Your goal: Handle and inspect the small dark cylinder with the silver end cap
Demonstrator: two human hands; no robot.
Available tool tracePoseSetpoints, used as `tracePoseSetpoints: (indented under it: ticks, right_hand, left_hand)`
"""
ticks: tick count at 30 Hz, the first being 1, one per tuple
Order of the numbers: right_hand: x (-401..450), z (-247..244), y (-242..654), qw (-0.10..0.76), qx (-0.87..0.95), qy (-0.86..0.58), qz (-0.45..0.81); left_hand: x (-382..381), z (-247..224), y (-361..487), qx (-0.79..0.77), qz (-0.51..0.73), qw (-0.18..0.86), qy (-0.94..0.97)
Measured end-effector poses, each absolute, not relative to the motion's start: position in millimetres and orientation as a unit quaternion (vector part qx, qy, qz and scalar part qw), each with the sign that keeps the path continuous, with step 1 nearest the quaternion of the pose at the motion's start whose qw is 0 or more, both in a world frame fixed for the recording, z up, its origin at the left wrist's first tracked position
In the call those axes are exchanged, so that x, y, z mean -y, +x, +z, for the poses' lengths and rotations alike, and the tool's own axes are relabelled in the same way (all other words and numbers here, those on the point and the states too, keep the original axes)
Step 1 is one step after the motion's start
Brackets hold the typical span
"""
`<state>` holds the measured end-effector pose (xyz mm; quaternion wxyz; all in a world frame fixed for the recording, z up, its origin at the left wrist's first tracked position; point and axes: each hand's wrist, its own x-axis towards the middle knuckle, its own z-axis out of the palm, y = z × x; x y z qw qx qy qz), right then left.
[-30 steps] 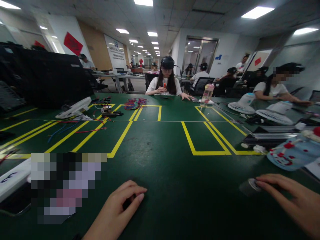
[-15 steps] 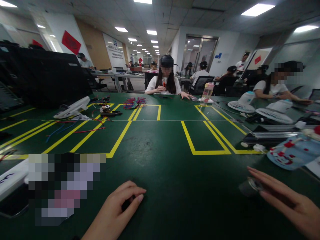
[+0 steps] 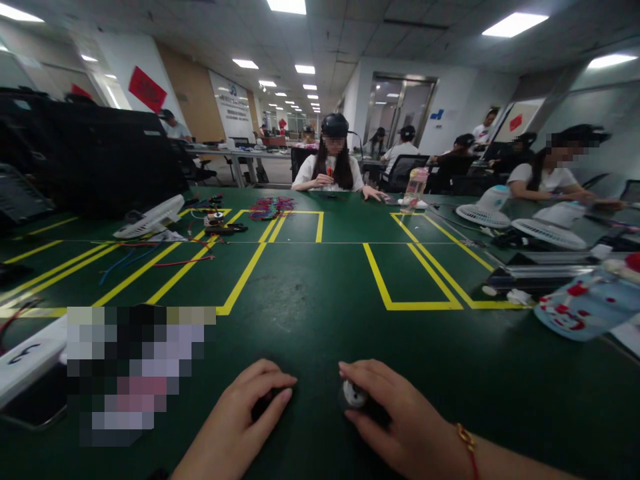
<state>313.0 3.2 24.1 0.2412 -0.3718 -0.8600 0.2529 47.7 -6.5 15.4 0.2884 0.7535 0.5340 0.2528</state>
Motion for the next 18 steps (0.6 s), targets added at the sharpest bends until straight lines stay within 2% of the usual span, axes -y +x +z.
tracePoseSetpoints:
  ticks: [4,8,18]
  right_hand:
    - [-4.5,9.3,305.7,0.27,0.812,-0.417,0.306]
    - [-5.3,8.5,306.3,0.264,0.76,-0.465,0.37]
    - [-7.4,7.7,305.7,0.256,0.769,-0.451,0.375]
  left_hand:
    - [2.4,29.4,72.1,-0.514,0.271,0.28,0.764]
    - [-6.5,42.4,101.0,-0.451,0.295,0.281,0.794]
    - [-9.8,49.3,111.2,-0.419,0.329,0.286,0.797]
